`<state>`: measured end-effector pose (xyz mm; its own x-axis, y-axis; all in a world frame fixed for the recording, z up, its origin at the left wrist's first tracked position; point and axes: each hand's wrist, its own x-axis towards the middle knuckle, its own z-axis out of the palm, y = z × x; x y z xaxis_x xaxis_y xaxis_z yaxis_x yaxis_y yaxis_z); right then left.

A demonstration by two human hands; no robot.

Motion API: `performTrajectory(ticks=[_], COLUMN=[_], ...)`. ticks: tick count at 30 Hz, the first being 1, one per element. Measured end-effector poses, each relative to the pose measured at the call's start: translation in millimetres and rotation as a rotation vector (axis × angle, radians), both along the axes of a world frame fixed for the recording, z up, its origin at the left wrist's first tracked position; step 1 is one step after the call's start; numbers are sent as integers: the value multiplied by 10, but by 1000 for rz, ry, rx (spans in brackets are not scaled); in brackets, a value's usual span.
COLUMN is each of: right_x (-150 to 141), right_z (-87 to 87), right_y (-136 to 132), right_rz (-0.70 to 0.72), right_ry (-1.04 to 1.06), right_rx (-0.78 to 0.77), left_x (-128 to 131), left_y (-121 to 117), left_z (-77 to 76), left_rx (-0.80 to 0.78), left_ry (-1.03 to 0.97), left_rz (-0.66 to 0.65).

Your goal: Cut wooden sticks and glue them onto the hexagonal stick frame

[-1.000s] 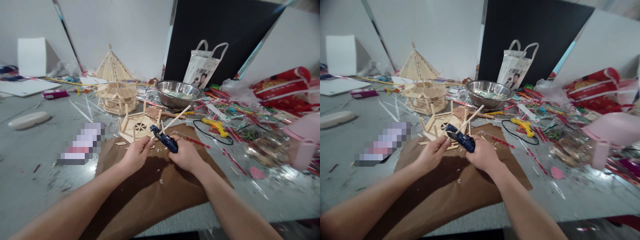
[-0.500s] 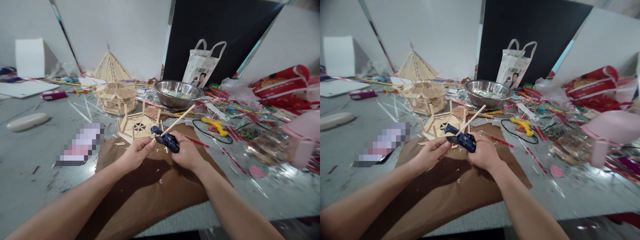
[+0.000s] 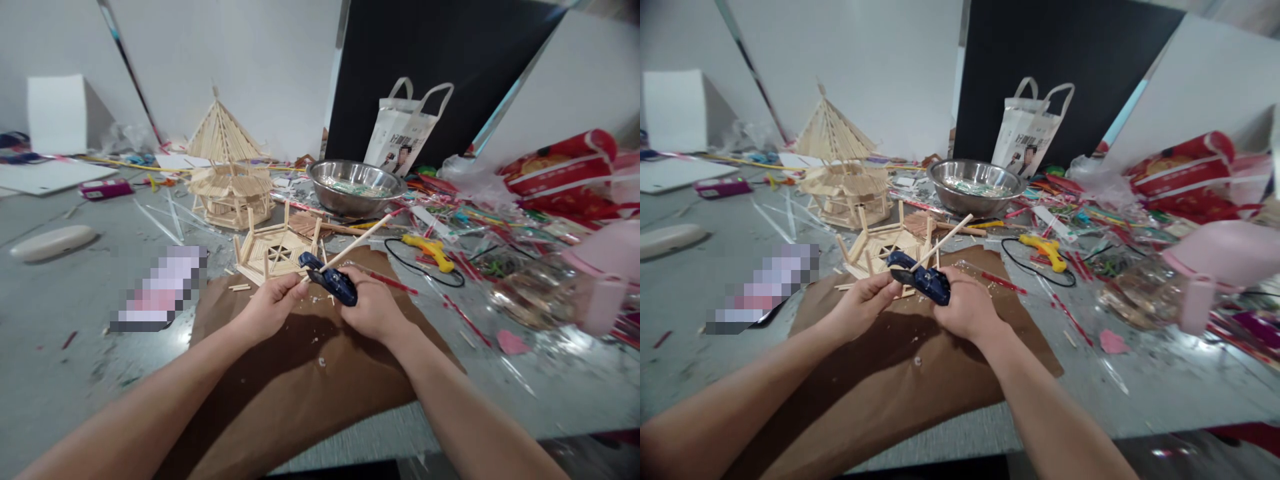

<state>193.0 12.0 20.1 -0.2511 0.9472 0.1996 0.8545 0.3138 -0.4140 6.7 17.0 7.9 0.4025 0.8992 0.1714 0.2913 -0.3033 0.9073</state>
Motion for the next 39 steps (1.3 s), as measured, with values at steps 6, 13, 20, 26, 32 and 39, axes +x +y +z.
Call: performTrajectory(ticks=[6, 13, 20, 26, 32, 39], right_x=[-41, -66, -67, -62, -96, -102], right_z=[20, 40, 21, 0, 41, 52], right_y=[-18, -32, -47, -59, -73, -73], right_rz=[-34, -23, -15, -53, -96, -99], right_ry=[1, 35, 21, -75, -178, -236], right_rx=[-49, -75, -69, -48, -46, -39], left_x=[-9, -23, -48, -63, -57, -24], left_y=[-1, -25, -19, -18, -32, -48], left_z=[-54, -76, -96, -101, -82, -64], left_rx=[243, 443, 570, 621, 653, 628], left_ry=[252, 443, 539, 549, 592, 566], left_rz=[221, 292, 311, 314, 329, 353])
